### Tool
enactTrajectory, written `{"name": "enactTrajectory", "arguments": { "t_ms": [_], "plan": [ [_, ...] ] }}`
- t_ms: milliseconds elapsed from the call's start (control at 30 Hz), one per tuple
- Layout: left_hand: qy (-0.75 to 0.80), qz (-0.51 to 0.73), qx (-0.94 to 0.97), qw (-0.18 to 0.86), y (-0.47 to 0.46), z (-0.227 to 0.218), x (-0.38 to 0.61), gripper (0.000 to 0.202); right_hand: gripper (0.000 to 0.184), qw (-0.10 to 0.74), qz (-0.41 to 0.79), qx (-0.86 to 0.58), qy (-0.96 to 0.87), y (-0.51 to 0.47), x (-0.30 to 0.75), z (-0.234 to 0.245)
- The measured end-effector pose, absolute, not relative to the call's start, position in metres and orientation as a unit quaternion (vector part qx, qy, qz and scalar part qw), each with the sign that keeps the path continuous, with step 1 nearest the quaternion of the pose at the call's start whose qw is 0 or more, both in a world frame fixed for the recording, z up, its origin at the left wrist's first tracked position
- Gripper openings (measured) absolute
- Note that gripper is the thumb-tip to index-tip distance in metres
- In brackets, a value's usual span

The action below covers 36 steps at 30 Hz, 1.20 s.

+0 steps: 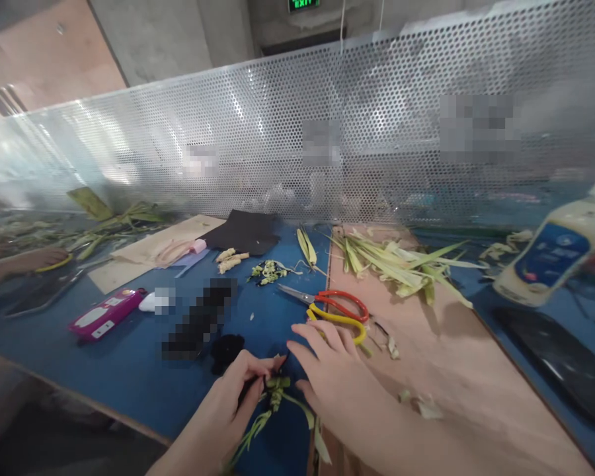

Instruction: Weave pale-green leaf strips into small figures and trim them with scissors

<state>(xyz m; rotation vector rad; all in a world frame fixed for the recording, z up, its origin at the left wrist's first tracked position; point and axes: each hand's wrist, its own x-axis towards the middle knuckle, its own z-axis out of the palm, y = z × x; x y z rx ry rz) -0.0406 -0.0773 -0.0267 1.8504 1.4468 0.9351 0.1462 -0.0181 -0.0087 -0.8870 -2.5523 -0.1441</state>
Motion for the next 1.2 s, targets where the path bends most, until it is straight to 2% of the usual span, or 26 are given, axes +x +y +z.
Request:
{"name": "enactTrajectory", "arguments": {
  "t_ms": [133, 333, 567, 633, 733, 900, 967, 1100, 1200],
  "plan": [
    [0.563, 0.348, 0.689, 0.295, -0.079, -0.024, -0.039, 0.012, 0.04, 0.207, -0.096, -0.269, -0.936, -0.014, 0.144, -0.015],
    [0.549, 0.342, 0.701, 0.301, -0.079, -0.026, -0.042, 0.011, 0.024, 0.212, -0.181, -0.226, -0.933, -0.01, 0.14, -0.022],
    [0.537, 0.359, 0.712, 0.277, -0.079, -0.028, -0.042, 0.012, 0.006, 0.201, -0.205, -0.204, -0.936, -0.008, 0.137, -0.024],
    [0.538, 0.362, 0.713, 0.267, -0.08, -0.029, -0.042, 0.012, 0.006, 0.198, -0.199, -0.21, -0.936, -0.008, 0.138, -0.024],
    [0.544, 0.358, 0.713, 0.259, -0.081, -0.029, -0.043, 0.012, 0.011, 0.21, -0.143, -0.225, -0.941, -0.009, 0.138, -0.022],
    [0.54, 0.374, 0.708, 0.261, -0.078, -0.028, -0.042, 0.012, 0.016, 0.232, 0.097, -0.302, -0.919, -0.018, 0.137, -0.002],
    [0.545, 0.377, 0.703, 0.258, -0.076, -0.027, -0.042, 0.014, 0.014, 0.226, 0.159, -0.308, -0.911, -0.024, 0.136, 0.007],
    [0.549, 0.374, 0.706, 0.247, -0.075, -0.029, -0.043, 0.023, 0.012, 0.21, 0.19, -0.316, -0.905, -0.028, 0.129, 0.011],
    [0.539, 0.368, 0.718, 0.241, -0.075, -0.031, -0.043, 0.032, 0.016, 0.231, 0.175, -0.324, -0.901, -0.027, 0.122, -0.001]
  ]
}}
